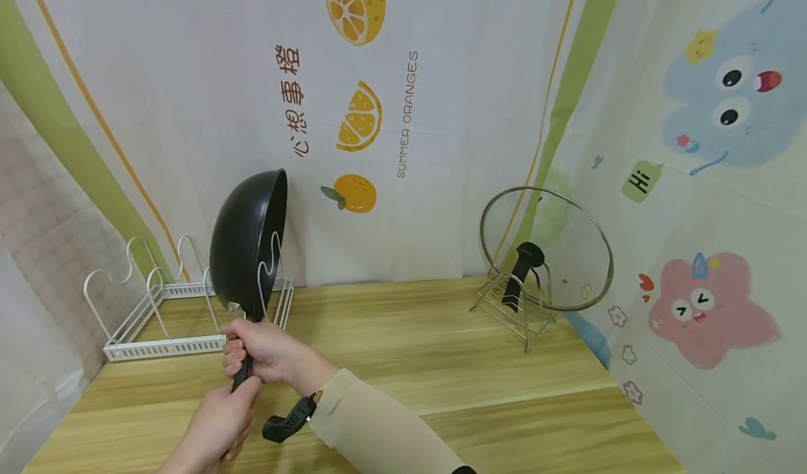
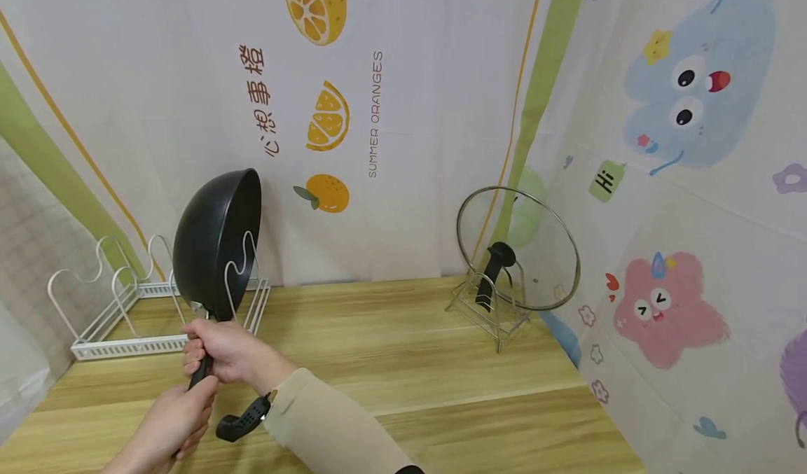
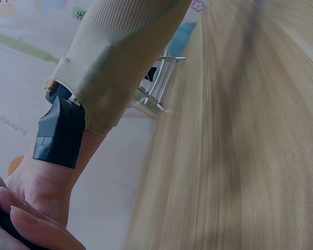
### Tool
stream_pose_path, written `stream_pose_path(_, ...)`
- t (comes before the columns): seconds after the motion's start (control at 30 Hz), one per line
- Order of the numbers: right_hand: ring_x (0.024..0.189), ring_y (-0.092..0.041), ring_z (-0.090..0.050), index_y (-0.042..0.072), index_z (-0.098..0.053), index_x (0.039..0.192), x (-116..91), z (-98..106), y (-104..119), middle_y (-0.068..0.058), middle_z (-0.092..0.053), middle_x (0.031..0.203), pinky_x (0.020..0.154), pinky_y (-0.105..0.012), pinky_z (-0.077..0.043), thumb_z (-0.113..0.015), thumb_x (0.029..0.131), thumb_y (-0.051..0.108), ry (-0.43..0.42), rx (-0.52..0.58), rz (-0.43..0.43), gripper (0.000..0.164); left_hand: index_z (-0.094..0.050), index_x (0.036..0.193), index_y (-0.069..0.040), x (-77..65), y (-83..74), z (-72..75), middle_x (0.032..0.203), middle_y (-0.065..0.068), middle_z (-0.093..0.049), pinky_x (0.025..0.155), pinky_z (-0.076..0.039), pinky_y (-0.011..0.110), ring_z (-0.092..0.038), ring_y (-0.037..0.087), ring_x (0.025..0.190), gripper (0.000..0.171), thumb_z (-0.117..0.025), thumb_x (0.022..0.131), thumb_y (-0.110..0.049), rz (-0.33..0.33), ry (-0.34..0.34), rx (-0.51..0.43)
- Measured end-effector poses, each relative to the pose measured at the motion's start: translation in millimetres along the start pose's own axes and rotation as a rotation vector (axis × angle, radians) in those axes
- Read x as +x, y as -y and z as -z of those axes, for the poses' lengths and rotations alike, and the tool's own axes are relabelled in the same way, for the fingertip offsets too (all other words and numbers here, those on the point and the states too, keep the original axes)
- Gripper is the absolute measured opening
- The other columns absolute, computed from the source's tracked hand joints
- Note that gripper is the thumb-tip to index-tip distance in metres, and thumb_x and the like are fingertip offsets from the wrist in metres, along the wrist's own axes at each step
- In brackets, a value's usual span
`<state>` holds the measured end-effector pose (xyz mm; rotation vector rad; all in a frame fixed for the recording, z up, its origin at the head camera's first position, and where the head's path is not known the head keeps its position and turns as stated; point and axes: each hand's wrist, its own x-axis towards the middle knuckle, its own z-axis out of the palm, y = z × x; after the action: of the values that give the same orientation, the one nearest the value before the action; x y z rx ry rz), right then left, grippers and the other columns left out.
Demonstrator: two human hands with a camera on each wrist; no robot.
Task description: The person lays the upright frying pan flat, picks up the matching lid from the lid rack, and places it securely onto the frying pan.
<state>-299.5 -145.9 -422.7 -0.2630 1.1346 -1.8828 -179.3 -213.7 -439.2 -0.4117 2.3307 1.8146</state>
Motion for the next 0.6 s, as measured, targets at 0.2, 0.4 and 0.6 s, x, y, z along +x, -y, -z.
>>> stream_pose_path(0.2,0.052,-0.001,-0.024,0.022,-0.035,0.067,-0.3,-0.6,1.4,0.013,-0.026,0.062,0.052,-0.016,-0.024,-0.045,0.111,0.019,0.006,-0.006,0.005,0.045,-0.039,0.060,-0.021,-1.1,-2.0,0.5,0.047,-0.010,-0.038,0.038,-0.035,0.023,-0.035,0.006,0.037,0.049,-0.046,0.108,-0.028,-0.005,-0.011,0.027)
stream_pose_path(0.4,0.052,-0.001,-0.024,0.021,-0.035,0.067,-0.9,-1.9,2.1,0.012,-0.026,0.062,0.052,-0.016,-0.024,-0.046,0.110,0.019,0.005,-0.001,0.003,0.044,-0.040,0.058,-0.020,-1.9,-2.7,1.3,0.046,-0.009,-0.038,0.038,-0.035,0.023,-0.035,0.006,0.036,0.051,-0.046,0.108,-0.029,-0.008,-0.005,0.025)
stream_pose_path(0.6,0.052,-0.001,-0.024,0.021,-0.035,0.067,-2.5,-3.6,3.4,0.012,-0.026,0.062,0.052,-0.016,-0.024,-0.047,0.110,0.020,0.004,-0.001,-0.001,0.045,-0.041,0.057,-0.018,-3.0,-5.5,2.0,0.047,-0.008,-0.038,0.038,-0.035,0.023,-0.036,0.007,0.036,0.052,-0.047,0.108,-0.029,0.005,-0.007,0.025)
